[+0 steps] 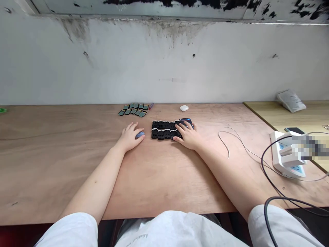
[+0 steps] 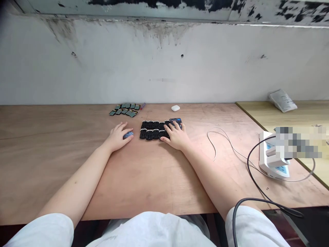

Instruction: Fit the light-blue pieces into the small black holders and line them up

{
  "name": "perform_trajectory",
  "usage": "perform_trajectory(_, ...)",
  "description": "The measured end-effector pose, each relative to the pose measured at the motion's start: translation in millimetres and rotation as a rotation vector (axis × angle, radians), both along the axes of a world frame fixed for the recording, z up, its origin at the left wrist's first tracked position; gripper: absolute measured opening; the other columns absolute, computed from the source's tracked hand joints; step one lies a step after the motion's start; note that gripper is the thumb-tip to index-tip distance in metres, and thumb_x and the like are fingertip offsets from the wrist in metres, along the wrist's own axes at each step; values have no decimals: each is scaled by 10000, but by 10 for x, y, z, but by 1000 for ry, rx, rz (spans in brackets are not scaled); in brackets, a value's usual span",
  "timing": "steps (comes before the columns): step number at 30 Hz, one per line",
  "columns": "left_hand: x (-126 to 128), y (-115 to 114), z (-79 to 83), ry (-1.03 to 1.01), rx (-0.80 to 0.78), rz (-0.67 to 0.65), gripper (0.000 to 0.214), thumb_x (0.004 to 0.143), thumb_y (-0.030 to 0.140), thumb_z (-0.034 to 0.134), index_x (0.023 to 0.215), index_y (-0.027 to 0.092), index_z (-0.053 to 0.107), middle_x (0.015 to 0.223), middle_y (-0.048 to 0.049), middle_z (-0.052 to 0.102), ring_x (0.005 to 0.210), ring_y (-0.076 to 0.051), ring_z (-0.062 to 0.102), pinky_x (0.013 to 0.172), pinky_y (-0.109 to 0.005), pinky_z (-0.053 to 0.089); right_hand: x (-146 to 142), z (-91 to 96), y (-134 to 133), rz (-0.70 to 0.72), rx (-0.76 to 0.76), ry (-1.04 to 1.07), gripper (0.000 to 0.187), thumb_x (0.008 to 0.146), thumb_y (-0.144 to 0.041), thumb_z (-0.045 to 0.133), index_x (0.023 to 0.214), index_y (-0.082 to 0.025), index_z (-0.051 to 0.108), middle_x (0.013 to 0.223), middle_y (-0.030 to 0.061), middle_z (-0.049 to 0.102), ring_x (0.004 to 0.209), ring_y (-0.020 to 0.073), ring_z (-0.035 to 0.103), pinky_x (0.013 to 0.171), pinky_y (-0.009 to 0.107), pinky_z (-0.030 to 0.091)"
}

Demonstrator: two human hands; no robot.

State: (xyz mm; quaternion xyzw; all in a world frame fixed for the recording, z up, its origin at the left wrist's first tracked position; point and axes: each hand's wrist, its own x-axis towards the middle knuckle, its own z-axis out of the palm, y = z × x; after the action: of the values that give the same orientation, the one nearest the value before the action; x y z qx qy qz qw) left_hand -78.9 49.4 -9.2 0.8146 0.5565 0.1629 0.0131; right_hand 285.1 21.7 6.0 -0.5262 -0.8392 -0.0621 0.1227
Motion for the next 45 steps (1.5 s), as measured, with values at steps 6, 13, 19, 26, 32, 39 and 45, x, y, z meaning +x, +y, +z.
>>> perform_trajectory(6, -32, 38, 3, -43, 62, -50, 428, 981, 512, 515, 1233, 269, 761, 1496, -115, 572, 1440, -372, 412, 1157, -602, 367, 19, -41, -61, 7, 12, 4, 742, 1025, -700, 390, 1570, -200, 455, 1548, 169, 536, 1516, 412, 314, 1204, 645, 186)
perform_trajectory(13, -11, 31, 32, -153, 138, -107, 333, 990, 444, 540, 1081, 266, 807, 1379, -103, 649, 1347, -337, 501, 1149, -571, 392, -7, 42, -181, 23, 52, -1, 666, 1041, -631, 424, 1524, -180, 506, 1319, 193, 689, 1458, 418, 386, 1182, 615, 208)
perform_trajectory(19, 44, -13, 77, -460, 253, -20, 323, 978, 452, 575, 1049, 236, 805, 1059, -91, 664, 1071, -254, 660, 993, -438, 538, -48, 90, -328, 39, 90, 13, 511, 1070, -538, 395, 1337, -183, 646, 1125, 178, 754, 1372, 396, 458, 1177, 602, 214)
perform_trajectory(26, 467, -194, 50, -905, 95, 26, 376, 922, 535, 659, 1035, 189, 755, 945, -68, 704, 819, -189, 666, 696, -323, 578, -63, 87, -616, 98, 143, -1, 381, 1065, -443, 446, 1073, -185, 726, 1123, 182, 727, 1333, 379, 490, 1158, 595, 277)
perform_trajectory(32, 761, -322, 57, -1047, -128, -31, 392, 842, 564, 740, 960, 194, 681, 858, -46, 713, 751, -179, 670, 714, -330, 587, -176, 92, -706, 329, 53, 79, 329, 1051, -386, 508, 934, -203, 755, 1204, 148, 707, 1330, 359, 500, 1098, 571, 385)
perform_trajectory(39, 827, -440, 111, -897, -193, -143, 298, 849, 500, 730, 872, 206, 684, 827, -37, 716, 741, -180, 653, 685, -317, 544, -374, 84, -627, 558, -112, 153, 356, 992, -348, 631, 1337, -264, 660, 1447, 109, 577, 1290, 320, 508, 1045, 502, 483)
perform_trajectory(45, 894, -552, 174, -716, -302, -245, 189, 896, 385, 669, 891, 207, 733, 838, -33, 727, 738, -178, 641, 669, -311, 510, -312, -83, -504, 495, -150, 379, 259, 959, -141, 593, 1192, -222, 674, 1253, 103, 669, 1121, 274, 573, 996, 455, 511)
